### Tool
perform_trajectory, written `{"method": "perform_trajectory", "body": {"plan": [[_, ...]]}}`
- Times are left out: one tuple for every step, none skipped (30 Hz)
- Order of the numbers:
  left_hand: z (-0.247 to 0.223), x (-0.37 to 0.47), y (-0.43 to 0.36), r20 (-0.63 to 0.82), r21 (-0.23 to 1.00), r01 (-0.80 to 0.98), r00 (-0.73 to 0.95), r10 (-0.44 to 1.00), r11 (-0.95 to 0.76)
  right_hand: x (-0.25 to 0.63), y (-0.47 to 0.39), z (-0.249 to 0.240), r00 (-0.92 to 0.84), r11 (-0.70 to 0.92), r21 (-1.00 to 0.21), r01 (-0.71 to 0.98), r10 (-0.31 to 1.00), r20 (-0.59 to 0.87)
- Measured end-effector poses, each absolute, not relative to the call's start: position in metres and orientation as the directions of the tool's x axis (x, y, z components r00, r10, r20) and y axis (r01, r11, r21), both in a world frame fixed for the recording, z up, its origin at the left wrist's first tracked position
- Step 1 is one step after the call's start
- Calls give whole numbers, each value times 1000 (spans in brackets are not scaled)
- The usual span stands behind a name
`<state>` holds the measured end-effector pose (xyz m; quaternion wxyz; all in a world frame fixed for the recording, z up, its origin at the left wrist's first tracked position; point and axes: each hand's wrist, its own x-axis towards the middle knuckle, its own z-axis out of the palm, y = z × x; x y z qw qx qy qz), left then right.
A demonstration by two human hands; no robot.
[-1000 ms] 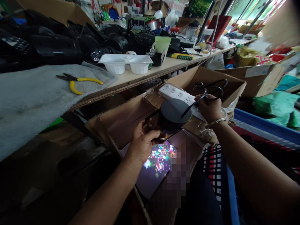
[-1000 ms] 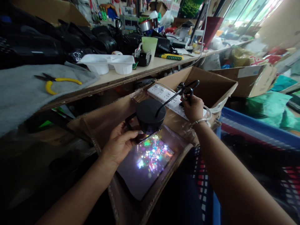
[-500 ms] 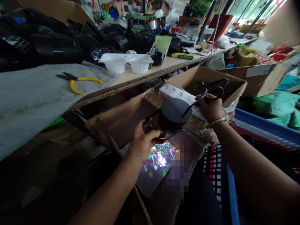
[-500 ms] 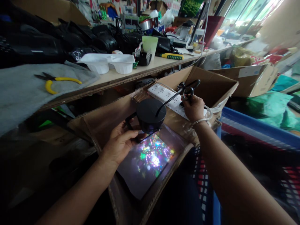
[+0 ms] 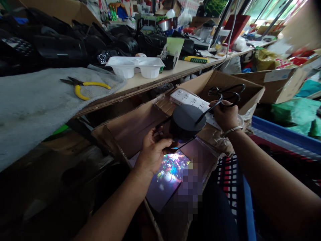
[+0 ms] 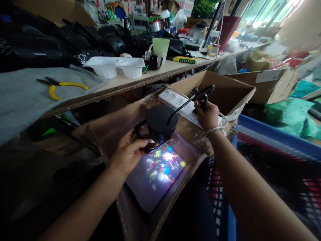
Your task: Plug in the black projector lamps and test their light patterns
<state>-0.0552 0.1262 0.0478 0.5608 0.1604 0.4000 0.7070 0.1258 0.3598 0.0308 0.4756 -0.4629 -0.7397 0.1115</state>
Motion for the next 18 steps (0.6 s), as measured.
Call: {"method": "perform_trajectory", "body": {"plan": [[48, -55, 126, -222, 743, -667, -320, 921, -53, 126, 360, 31, -121, 549, -603, 578, 789, 603], [48, -55, 126, -224, 741, -669, -320, 921, -53, 126, 360, 30, -120, 552, -601, 578, 786, 606], [48, -55, 126, -226, 740, -671, -320, 920, -51, 126, 360, 30, -119, 552, -600, 579, 785, 607], [48, -55, 126, -228, 739, -672, -319, 920, -50, 126, 360, 30, -119, 550, -599, 583, 786, 606], [48, -55, 126, -228, 736, -675, -317, 920, -51, 126, 360, 30, -118, 547, -597, 587, 787, 606], [48, -55, 126, -227, 732, -680, -316, 921, -53, 126, 360, 31, -116, 545, -597, 588, 788, 605], [48, -55, 126, -225, 728, -684, -316, 922, -57, 126, 360, 31, -114, 543, -596, 592, 789, 604], [48, -55, 126, -224, 726, -686, -314, 923, -57, 126, 360, 31, -113, 542, -592, 596, 787, 606], [48, -56, 126, -225, 725, -686, -313, 923, -55, 126, 360, 31, -113, 544, -589, 598, 785, 610], [48, -56, 126, -227, 726, -686, -311, 923, -53, 125, 360, 31, -112, 547, -587, 597, 782, 613], [48, -56, 126, -229, 727, -685, -309, 923, -49, 125, 360, 31, -112, 549, -587, 595, 780, 616], [47, -56, 126, -231, 727, -685, -309, 923, -48, 125, 360, 31, -112, 552, -588, 592, 779, 617], [47, -56, 126, -232, 727, -685, -309, 922, -47, 125, 359, 31, -112, 554, -589, 589, 778, 619], [47, -56, 126, -233, 727, -685, -311, 922, -47, 125, 360, 31, -112, 554, -591, 587, 778, 618], [47, -56, 126, -234, 727, -685, -313, 921, -48, 125, 360, 31, -113, 553, -591, 588, 779, 616], [47, -56, 126, -233, 728, -684, -316, 920, -51, 125, 360, 31, -114, 552, -590, 589, 780, 616], [47, -56, 126, -232, 729, -683, -319, 919, -53, 125, 360, 31, -113, 551, -590, 590, 780, 616], [47, -55, 126, -230, 730, -681, -321, 918, -56, 125, 360, 30, -112, 551, -592, 589, 781, 615]]}}
